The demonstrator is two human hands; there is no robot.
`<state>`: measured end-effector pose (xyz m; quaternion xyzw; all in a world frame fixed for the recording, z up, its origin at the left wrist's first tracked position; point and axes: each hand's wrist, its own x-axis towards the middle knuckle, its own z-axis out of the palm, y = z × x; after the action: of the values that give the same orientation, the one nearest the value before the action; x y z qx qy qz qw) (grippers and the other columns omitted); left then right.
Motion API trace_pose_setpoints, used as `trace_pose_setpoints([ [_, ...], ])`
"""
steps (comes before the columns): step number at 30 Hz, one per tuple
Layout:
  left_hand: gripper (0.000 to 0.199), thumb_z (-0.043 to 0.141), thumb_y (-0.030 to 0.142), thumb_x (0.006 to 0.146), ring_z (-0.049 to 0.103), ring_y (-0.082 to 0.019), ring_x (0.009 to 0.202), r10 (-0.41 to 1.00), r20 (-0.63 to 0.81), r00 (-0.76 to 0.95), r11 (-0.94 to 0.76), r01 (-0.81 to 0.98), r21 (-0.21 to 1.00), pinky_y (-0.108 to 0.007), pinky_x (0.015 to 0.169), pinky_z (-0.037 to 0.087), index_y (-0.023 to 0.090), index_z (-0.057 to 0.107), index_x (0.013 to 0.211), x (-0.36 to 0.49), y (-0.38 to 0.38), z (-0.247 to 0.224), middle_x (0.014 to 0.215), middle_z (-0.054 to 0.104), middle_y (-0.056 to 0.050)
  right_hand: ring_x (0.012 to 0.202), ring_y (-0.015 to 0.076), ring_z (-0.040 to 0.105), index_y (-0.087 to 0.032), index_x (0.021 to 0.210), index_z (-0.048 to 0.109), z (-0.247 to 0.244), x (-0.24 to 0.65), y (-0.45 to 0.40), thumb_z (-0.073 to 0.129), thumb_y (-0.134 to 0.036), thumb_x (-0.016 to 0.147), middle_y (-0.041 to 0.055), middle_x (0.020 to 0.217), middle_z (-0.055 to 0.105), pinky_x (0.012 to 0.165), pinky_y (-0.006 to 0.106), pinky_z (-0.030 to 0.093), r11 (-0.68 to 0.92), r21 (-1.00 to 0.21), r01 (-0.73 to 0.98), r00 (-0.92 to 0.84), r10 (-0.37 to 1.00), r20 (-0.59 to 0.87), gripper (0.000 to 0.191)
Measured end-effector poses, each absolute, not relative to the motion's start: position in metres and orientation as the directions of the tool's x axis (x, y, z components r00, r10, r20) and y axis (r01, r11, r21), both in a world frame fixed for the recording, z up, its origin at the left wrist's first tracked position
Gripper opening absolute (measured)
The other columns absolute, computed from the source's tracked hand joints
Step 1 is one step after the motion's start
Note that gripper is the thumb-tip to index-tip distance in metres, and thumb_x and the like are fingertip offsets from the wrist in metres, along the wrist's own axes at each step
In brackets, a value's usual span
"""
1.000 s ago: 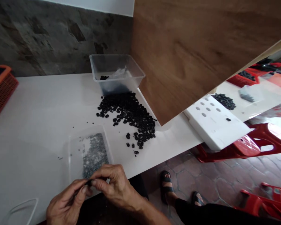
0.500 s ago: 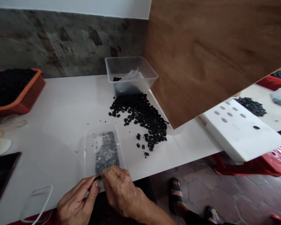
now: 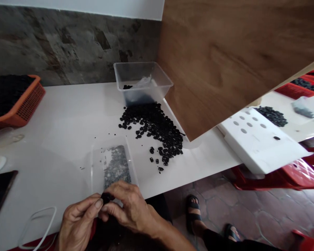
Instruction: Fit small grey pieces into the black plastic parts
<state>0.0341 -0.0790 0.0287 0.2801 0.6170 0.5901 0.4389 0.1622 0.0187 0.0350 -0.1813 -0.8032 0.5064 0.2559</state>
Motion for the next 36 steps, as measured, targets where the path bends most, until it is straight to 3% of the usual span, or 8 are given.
trace_pose_setpoints([
  [8, 0.028, 0.062, 0.032, 0.084, 0.057, -0.013, 0.050, 0.912, -0.219, -0.348, 0.189, -0.119, 0.975, -0.022, 0.053, 0.046, 0.016, 0.068, 0.062, 0.022, -0.083, 0.021, 0.053, 0.060, -0.001, 0.083, 0.0153, 0.059, -0.013, 0.117, 0.053, 0.040, 0.165, 0.024, 0.048, -0.032, 0.097, 0.0080, 0.092, 0.062, 0.075, 0.026, 0.050, 0.530, -0.847, 0.044, -0.881, 0.420, 0.217, 0.028],
  [17, 0.030, 0.062, 0.033, 0.083, 0.056, -0.013, 0.046, 0.902, -0.271, -0.337, 0.244, -0.121, 0.962, -0.023, 0.053, 0.045, 0.015, 0.070, 0.061, 0.025, -0.083, 0.023, 0.047, 0.060, -0.002, 0.065, 0.0141, 0.054, -0.012, 0.099, 0.056, 0.032, 0.167, 0.023, 0.040, -0.029, 0.099, 0.0052, 0.074, 0.059, 0.063, 0.025, 0.049, 0.769, -0.636, 0.061, -0.887, 0.333, 0.318, 0.023],
  [21, 0.034, 0.063, 0.034, 0.082, 0.055, -0.013, 0.046, 0.899, -0.240, -0.366, 0.210, -0.121, 0.970, -0.023, 0.051, 0.045, 0.016, 0.065, 0.054, 0.027, -0.082, 0.027, 0.047, 0.057, -0.001, 0.065, 0.0124, 0.057, -0.012, 0.098, 0.058, 0.031, 0.164, 0.025, 0.047, -0.032, 0.097, 0.0041, 0.074, 0.061, 0.063, 0.021, 0.049, 0.644, -0.764, -0.040, -0.879, 0.341, 0.333, 0.022],
  [26, 0.028, 0.061, 0.031, 0.083, 0.057, -0.014, 0.049, 0.902, -0.131, -0.410, 0.120, -0.054, 0.991, -0.024, 0.055, 0.047, 0.017, 0.068, 0.059, 0.029, -0.082, 0.030, 0.051, 0.059, -0.001, 0.072, 0.0128, 0.060, -0.013, 0.118, 0.056, 0.027, 0.160, 0.021, 0.060, -0.033, 0.090, 0.0061, 0.085, 0.064, 0.068, 0.022, 0.051, 0.425, -0.902, -0.082, -0.760, 0.559, 0.332, 0.035],
  [31, 0.029, 0.059, 0.028, 0.085, 0.057, -0.012, 0.048, 0.915, -0.069, -0.398, 0.102, 0.061, 0.993, -0.020, 0.052, 0.046, 0.019, 0.067, 0.059, 0.026, -0.081, 0.029, 0.052, 0.060, 0.001, 0.071, 0.0126, 0.060, -0.015, 0.118, 0.057, 0.023, 0.163, 0.016, 0.064, -0.031, 0.086, 0.0057, 0.087, 0.063, 0.067, 0.024, 0.051, 0.300, -0.946, -0.122, -0.729, 0.620, 0.291, 0.036],
  [36, 0.022, 0.059, 0.026, 0.084, 0.057, -0.011, 0.045, 0.908, -0.003, -0.419, 0.077, 0.160, 0.984, -0.017, 0.048, 0.046, 0.021, 0.071, 0.066, 0.026, -0.080, 0.031, 0.051, 0.060, 0.003, 0.071, 0.0136, 0.058, -0.014, 0.109, 0.063, 0.023, 0.164, 0.018, 0.061, -0.031, 0.088, 0.0053, 0.080, 0.062, 0.068, 0.025, 0.051, 0.317, -0.939, -0.134, -0.717, 0.623, 0.313, 0.028],
])
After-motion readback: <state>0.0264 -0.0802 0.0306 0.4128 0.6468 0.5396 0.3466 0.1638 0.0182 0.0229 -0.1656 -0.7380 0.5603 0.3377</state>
